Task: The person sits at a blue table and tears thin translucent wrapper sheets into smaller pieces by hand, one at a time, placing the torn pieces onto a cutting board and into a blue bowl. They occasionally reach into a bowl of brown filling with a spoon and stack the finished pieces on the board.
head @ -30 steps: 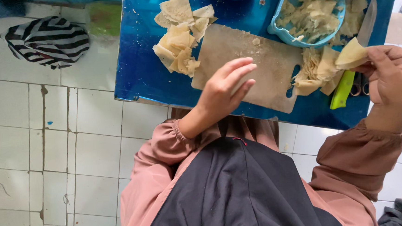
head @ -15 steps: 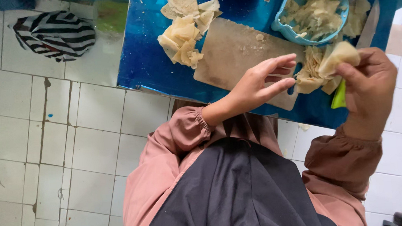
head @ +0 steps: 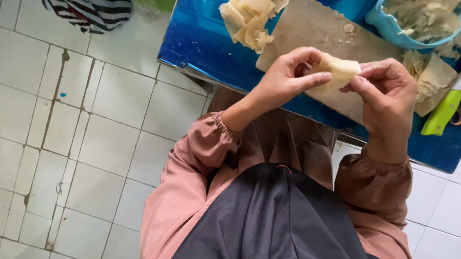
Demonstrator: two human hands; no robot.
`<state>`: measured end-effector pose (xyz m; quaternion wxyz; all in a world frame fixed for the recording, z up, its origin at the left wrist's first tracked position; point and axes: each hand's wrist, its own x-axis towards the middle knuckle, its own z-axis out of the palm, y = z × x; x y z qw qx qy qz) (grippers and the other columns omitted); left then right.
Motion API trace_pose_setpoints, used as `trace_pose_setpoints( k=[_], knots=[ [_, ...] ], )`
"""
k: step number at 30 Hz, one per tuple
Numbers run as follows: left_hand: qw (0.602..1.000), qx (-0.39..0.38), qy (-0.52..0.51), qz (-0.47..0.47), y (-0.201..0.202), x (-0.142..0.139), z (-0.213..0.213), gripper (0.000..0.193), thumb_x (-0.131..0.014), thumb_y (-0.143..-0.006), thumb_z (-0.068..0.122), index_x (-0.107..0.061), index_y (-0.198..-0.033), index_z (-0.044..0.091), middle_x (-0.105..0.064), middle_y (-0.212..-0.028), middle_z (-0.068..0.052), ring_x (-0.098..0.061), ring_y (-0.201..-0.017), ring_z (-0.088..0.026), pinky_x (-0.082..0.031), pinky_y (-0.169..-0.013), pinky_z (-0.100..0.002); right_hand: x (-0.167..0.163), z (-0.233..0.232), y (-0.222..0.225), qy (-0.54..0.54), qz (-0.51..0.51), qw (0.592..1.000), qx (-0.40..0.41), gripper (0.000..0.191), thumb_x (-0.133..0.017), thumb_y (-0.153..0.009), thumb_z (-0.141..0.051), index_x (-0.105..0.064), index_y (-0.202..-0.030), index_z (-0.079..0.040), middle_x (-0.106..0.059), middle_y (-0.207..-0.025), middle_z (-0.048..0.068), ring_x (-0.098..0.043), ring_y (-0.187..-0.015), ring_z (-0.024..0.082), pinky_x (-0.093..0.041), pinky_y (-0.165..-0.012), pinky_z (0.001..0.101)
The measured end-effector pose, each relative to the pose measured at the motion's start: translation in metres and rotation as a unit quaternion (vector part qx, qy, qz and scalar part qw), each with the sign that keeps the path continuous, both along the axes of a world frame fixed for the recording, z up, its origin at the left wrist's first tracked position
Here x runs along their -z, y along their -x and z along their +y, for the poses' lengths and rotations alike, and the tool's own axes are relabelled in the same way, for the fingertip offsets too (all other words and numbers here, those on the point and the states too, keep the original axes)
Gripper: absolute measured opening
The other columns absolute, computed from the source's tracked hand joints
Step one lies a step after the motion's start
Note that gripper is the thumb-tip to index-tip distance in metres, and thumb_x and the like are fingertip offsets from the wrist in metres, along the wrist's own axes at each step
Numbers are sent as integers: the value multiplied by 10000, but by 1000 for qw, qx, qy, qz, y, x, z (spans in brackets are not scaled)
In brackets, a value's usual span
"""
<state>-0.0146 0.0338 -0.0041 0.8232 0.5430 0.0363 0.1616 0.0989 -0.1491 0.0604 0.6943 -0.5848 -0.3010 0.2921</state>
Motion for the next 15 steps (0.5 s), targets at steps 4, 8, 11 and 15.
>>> trace_pose_setpoints(
  k=[4,8,11,15],
  knots=[
    [996,10,-82,27,9,-10,8,199,-754,-997,148,-655,-1126,35,-564,-843,55,-469,-729,-16,-395,-621,-210,-8,19,9,-35,158,986,-22,267,-642,-988,52,-578,-1243,4,-682,-1113,153,-697,-1015,185,-565,-949,276],
    [979,-29,-203,-2,14,-21,20,205,-731,-992,176,-649,-1116,35,-651,-843,3,-585,-772,-70,-505,-686,-265,-10,33,4,-13,159,987,-35,386,-645,-945,97,-590,-1315,5,-696,-1065,165,-701,-965,172,-561,-889,247],
    [944,-106,-311,10,6,-29,30,193,-739,-950,178,-645,-1038,35,-699,-862,-73,-696,-791,-159,-561,-706,-324,3,39,3,51,-85,995,32,384,-697,-1013,119,-579,-1367,28,-703,-1118,156,-695,-980,142,-541,-888,229],
    [882,-168,-439,35,-19,-37,41,167,-746,-913,162,-646,-980,47,-731,-881,-116,-720,-846,-277,-557,-733,-386,21,51,-1,113,-375,912,124,229,-680,-1061,91,-612,-1274,39,-690,-1127,159,-722,-1015,181,-587,-923,294]
  ],
)
